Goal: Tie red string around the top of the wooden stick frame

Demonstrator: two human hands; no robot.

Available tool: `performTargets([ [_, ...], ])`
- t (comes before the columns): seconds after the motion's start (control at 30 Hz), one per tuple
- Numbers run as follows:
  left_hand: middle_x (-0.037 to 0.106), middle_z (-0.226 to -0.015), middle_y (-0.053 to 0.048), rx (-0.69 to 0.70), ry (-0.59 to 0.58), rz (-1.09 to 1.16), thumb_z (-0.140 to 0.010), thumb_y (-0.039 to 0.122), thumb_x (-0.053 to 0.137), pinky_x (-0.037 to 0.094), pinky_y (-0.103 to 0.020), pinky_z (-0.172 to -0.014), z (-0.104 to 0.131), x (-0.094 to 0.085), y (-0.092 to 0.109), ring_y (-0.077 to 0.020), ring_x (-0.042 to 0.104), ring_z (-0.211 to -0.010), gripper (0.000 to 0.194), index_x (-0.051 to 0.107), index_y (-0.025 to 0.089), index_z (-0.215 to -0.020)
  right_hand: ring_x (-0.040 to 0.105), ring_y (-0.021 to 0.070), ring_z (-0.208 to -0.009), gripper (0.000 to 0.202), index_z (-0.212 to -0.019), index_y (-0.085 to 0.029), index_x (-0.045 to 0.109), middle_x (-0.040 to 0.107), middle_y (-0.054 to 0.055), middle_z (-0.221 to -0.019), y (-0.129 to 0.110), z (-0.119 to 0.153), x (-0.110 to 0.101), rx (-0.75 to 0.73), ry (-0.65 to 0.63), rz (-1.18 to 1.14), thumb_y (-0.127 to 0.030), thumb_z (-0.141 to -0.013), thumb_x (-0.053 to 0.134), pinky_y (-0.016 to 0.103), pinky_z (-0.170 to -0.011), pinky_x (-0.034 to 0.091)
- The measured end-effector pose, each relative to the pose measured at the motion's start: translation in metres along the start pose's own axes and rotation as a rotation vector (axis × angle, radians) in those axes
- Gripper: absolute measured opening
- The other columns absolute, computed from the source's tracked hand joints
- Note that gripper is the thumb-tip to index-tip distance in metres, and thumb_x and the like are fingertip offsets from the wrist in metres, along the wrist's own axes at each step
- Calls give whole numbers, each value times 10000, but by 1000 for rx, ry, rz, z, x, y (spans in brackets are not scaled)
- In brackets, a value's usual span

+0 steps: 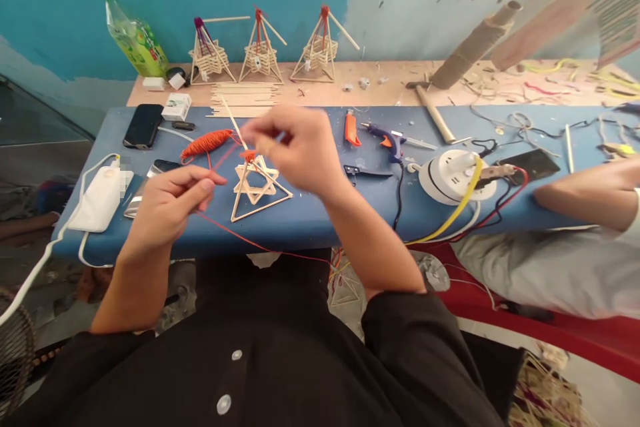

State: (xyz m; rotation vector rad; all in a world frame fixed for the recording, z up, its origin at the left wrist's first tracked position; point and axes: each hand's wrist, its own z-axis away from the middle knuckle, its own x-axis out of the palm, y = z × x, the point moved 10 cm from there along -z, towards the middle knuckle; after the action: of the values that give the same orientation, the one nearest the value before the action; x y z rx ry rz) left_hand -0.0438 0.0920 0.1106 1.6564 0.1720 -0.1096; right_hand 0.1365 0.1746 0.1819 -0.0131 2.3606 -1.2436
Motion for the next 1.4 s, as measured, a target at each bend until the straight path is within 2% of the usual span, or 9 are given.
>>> performTargets([
  [0.13, 566, -597, 17, 6, 223, 138, -938, 545, 754, 238, -290, -460, -42, -31, -19, -100, 338, -458, 296, 787, 252, -956, 670, 65, -763, 136, -1001, -67, 801, 649, -41, -750, 47, -96, 22, 120, -82, 66, -188, -1006, 741, 237, -774, 518],
  [0.23, 545, -595, 27, -3, 299, 231, -896, 546, 759, 155, -280, -465, -70, -38, -34, -71, 236, -439, 310, 751, 236, -912, 626, 39, -717, 140, -1030, -32, 775, 608, -58, -721, 85, -137, 47, 192, -96, 75, -156, -1016, 711, 235, -771, 500],
  [0.33, 556, -584, 18, -71, 269, 188, -842, 512, 769, 137, -281, -474, -82, -32, -53, -67, 237, -440, 300, 747, 214, -844, 590, 52, -681, 57, -953, -24, 773, 616, -34, -696, 122, -140, 66, 303, -117, 62, -60, -951, 730, 237, -736, 503],
  [0.47, 628, -635, -7, -56, 224, 4, -861, 432, 736, 284, -292, -517, -71, -28, -61, -104, 393, -508, 242, 807, 207, -811, 547, 87, -659, 48, -829, -45, 771, 600, -12, -625, 151, -114, 68, 346, -208, 74, -6, -858, 768, 284, -706, 512],
  [0.67, 788, -916, -60, 224, 202, -117, -869, 332, 799, 557, -330, -727, -49, -25, -25, -200, 710, -845, 155, 862, 237, -765, 541, 115, -676, 60, -790, -140, 764, 661, -9, -673, 131, -61, 40, 282, -327, 129, -140, -812, 820, 336, -726, 478],
  [0.83, 860, -1055, -65, 356, 122, -23, -893, 336, 841, 664, -402, -939, -43, -13, 1, -254, 807, -1032, 158, 859, 241, -768, 631, 165, -769, 96, -776, -179, 740, 729, 30, -787, 95, -31, 21, 237, -329, 83, -252, -812, 792, 344, -729, 488],
  [1.0, 868, -960, -68, 372, 64, 40, -935, 388, 838, 681, -351, -770, -41, 0, 15, -214, 809, -831, 177, 885, 248, -837, 695, 176, -836, 228, -806, -182, 737, 776, 61, -888, 71, -20, 13, 157, -262, -196, -371, -817, 864, 343, -772, 553],
  [1.2, 869, -963, -64, 378, 36, 75, -961, 437, 804, 580, -276, -552, -54, 8, 19, -190, 773, -769, 195, 914, 276, -951, 715, 147, -752, 427, -810, -173, 718, 787, 59, -873, 62, -19, 25, 128, -217, -472, -517, -774, 969, 301, -691, 577],
  [1.4, 864, -1015, -57, 398, 24, 208, -952, 348, 770, 665, -317, -690, -69, 10, 14, -220, 808, -912, 157, 921, 318, -985, 713, 130, -721, 526, -801, -180, 673, 799, 57, -892, 70, -21, 34, 148, -159, -599, -568, -708, 1017, 288, -670, 601],
])
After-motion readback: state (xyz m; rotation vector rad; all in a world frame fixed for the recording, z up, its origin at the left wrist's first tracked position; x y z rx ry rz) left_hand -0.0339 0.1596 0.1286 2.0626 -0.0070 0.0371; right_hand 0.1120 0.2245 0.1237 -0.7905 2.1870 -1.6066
